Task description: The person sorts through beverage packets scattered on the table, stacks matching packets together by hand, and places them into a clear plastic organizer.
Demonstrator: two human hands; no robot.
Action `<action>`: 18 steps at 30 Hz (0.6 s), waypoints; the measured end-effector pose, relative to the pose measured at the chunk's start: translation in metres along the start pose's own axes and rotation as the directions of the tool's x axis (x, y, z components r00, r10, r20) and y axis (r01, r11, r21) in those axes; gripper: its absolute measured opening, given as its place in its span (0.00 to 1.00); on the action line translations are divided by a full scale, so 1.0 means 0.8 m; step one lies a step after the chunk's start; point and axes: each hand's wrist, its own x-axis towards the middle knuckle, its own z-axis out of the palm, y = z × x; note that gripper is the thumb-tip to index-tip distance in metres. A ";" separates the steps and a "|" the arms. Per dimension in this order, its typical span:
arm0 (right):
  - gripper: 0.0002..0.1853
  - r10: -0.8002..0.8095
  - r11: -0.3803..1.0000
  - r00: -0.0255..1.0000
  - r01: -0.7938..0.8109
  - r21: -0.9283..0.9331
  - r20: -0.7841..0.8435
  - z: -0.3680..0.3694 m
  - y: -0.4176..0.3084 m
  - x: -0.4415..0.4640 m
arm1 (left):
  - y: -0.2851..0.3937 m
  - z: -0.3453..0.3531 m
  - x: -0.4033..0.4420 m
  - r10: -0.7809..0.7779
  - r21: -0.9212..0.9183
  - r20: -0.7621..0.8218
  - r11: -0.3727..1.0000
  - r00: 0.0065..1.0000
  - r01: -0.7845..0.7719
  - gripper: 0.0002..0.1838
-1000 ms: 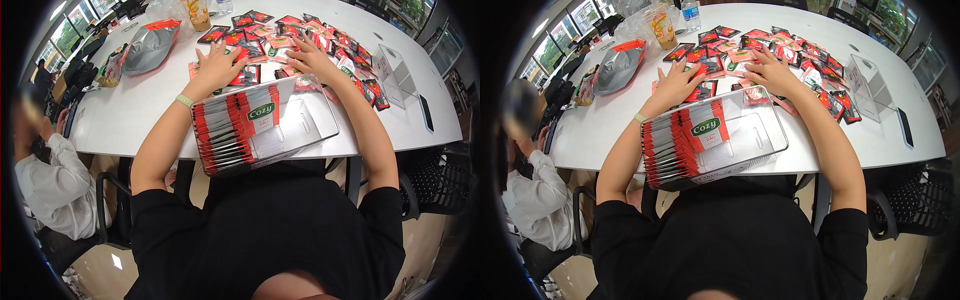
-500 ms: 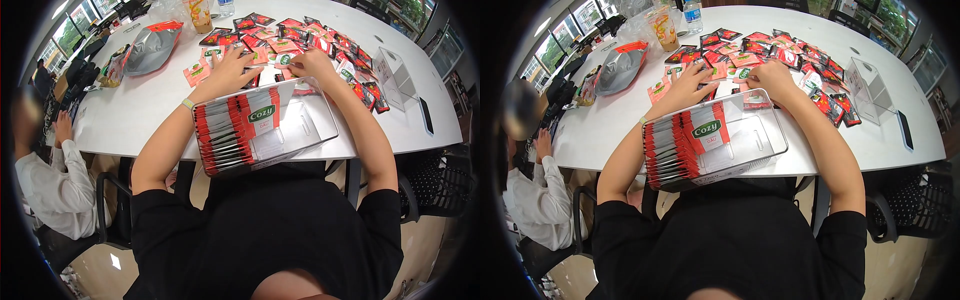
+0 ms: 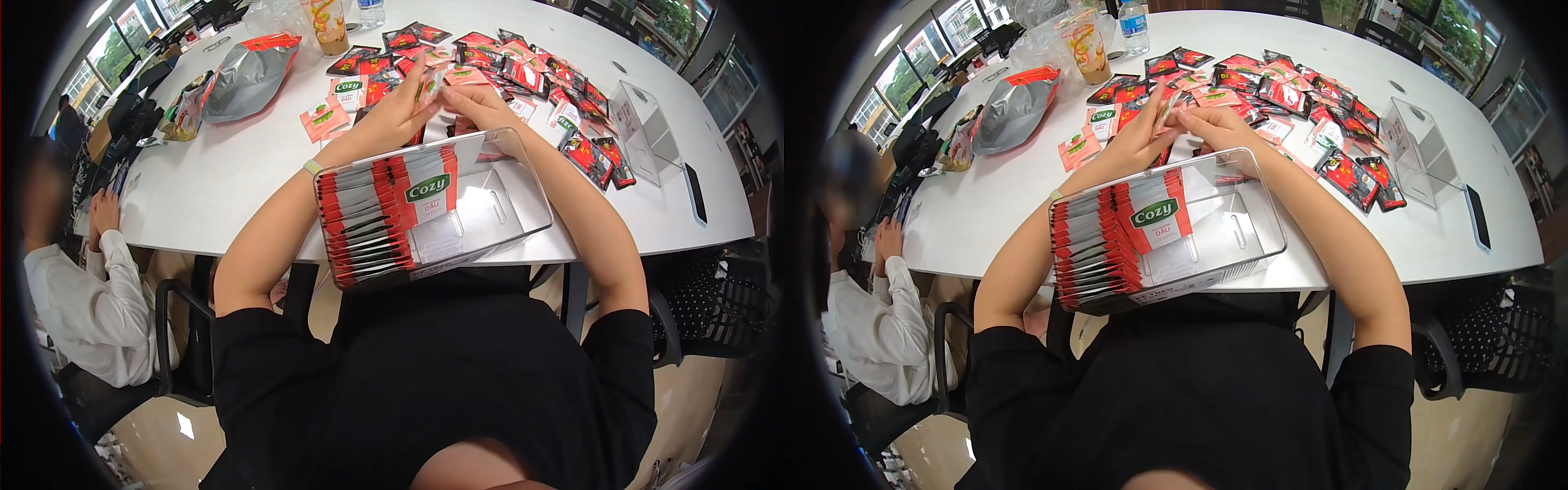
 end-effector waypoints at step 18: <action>0.21 -0.218 0.898 0.954 0.114 -0.425 -0.206 -0.022 0.018 0.003 | -0.001 -0.024 0.003 -0.555 -0.680 -0.031 0.621 0.831 0.390 0.20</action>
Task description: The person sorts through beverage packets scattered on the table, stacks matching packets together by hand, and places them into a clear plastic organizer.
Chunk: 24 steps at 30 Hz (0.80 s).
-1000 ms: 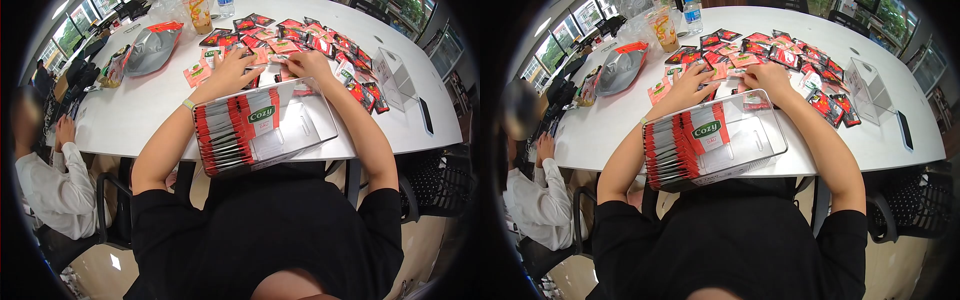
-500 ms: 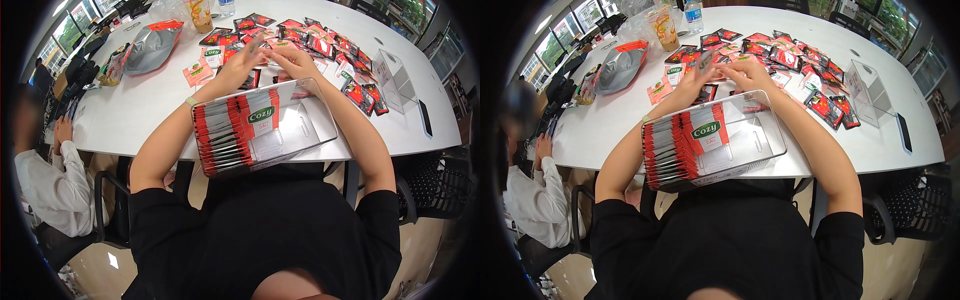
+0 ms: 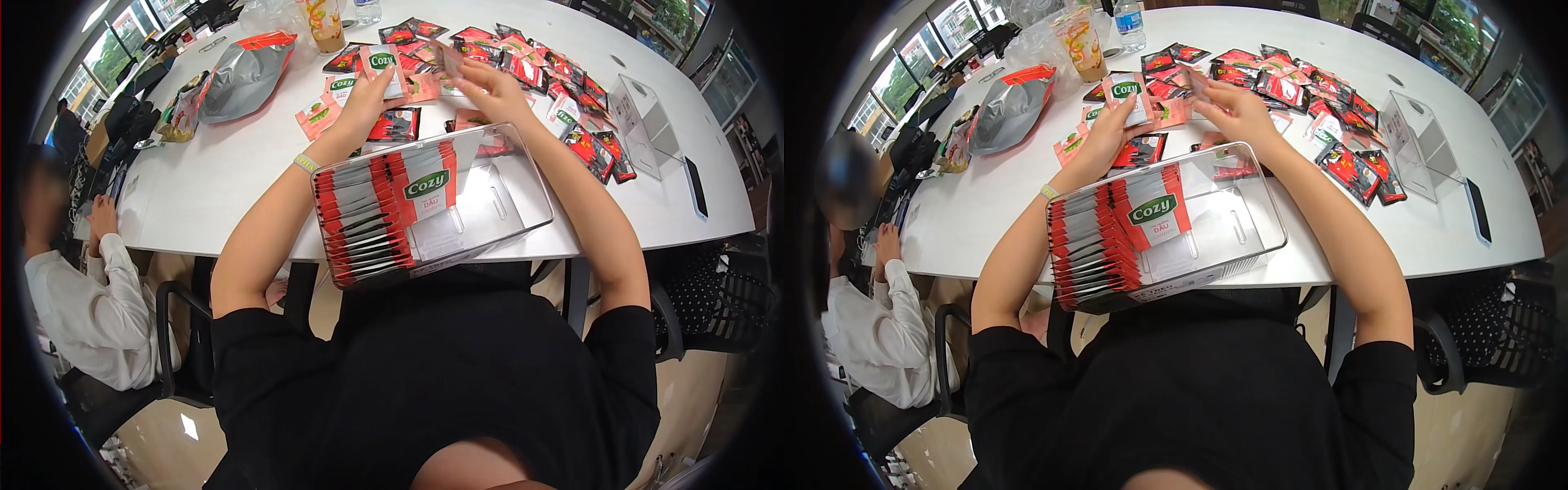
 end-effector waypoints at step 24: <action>0.22 -0.235 0.848 0.901 0.373 -0.376 0.363 0.020 0.009 0.016 | 0.009 -0.008 0.002 0.053 -0.106 -0.181 0.992 0.982 -0.073 0.28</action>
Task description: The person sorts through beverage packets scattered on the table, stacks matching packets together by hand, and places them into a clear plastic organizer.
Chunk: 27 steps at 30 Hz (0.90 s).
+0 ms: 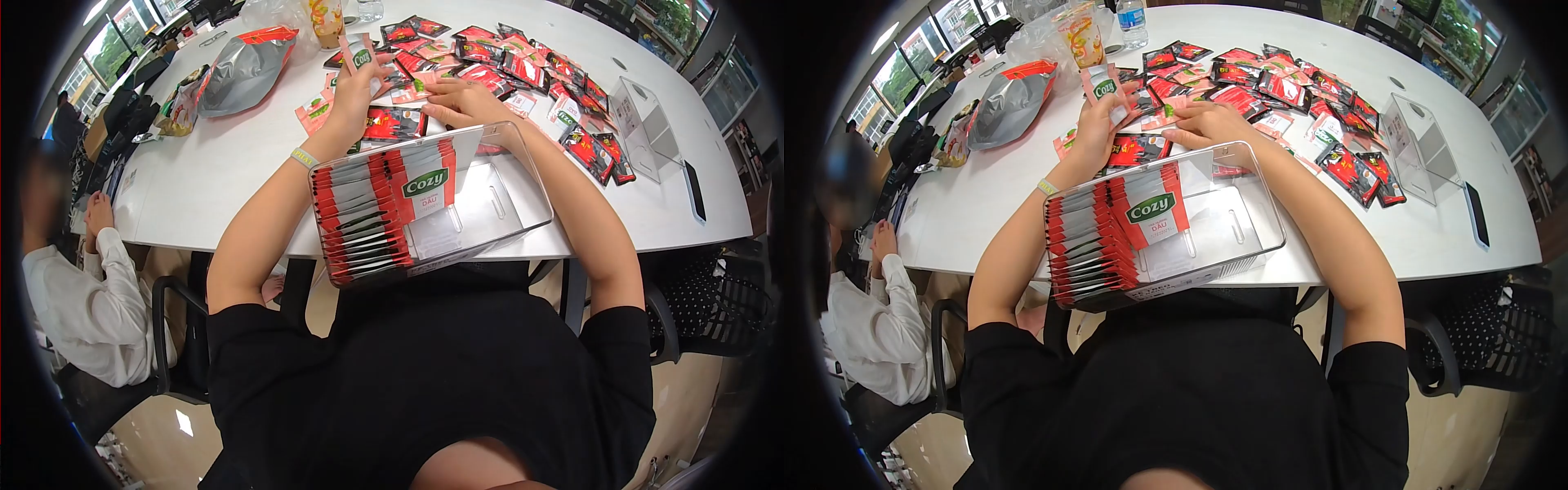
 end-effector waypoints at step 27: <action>0.28 0.236 0.957 0.972 -0.231 -0.176 0.012 -0.005 -0.001 -0.009 | -0.004 0.001 -0.002 -0.063 -0.096 0.016 0.993 0.998 0.064 0.15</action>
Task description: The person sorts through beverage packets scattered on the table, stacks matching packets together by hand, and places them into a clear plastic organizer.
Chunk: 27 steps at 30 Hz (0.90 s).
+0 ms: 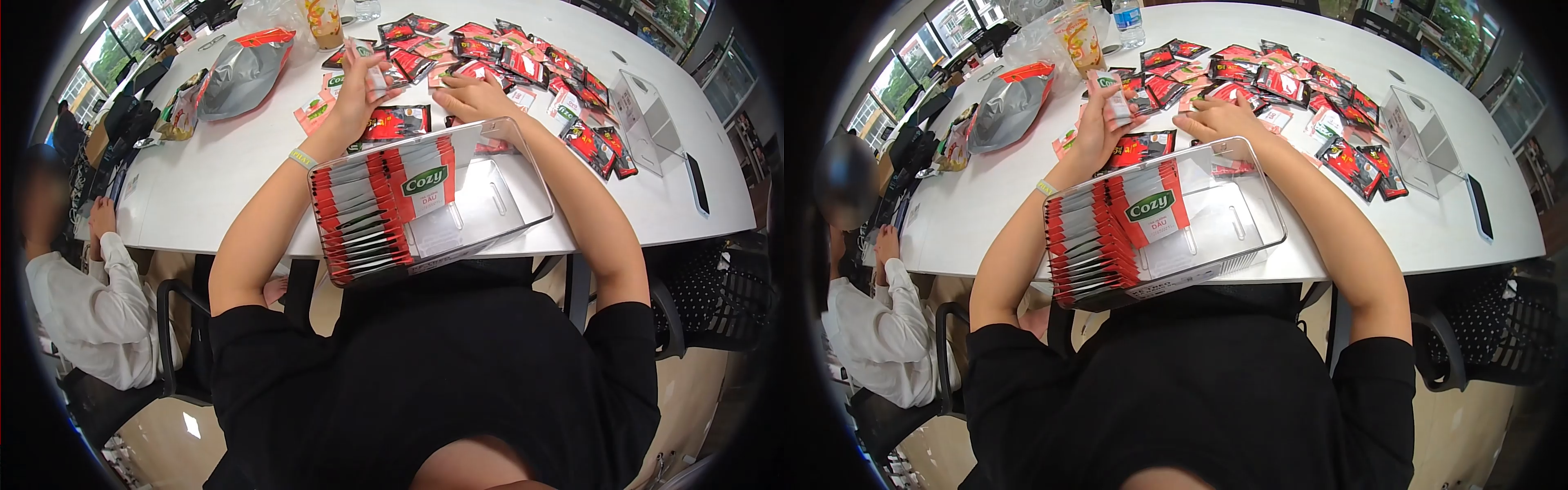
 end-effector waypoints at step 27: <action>0.11 0.119 0.954 0.982 -0.155 0.257 0.148 -0.101 0.038 -0.042 | 0.005 0.030 -0.028 -0.051 0.102 0.384 0.995 0.922 0.012 0.33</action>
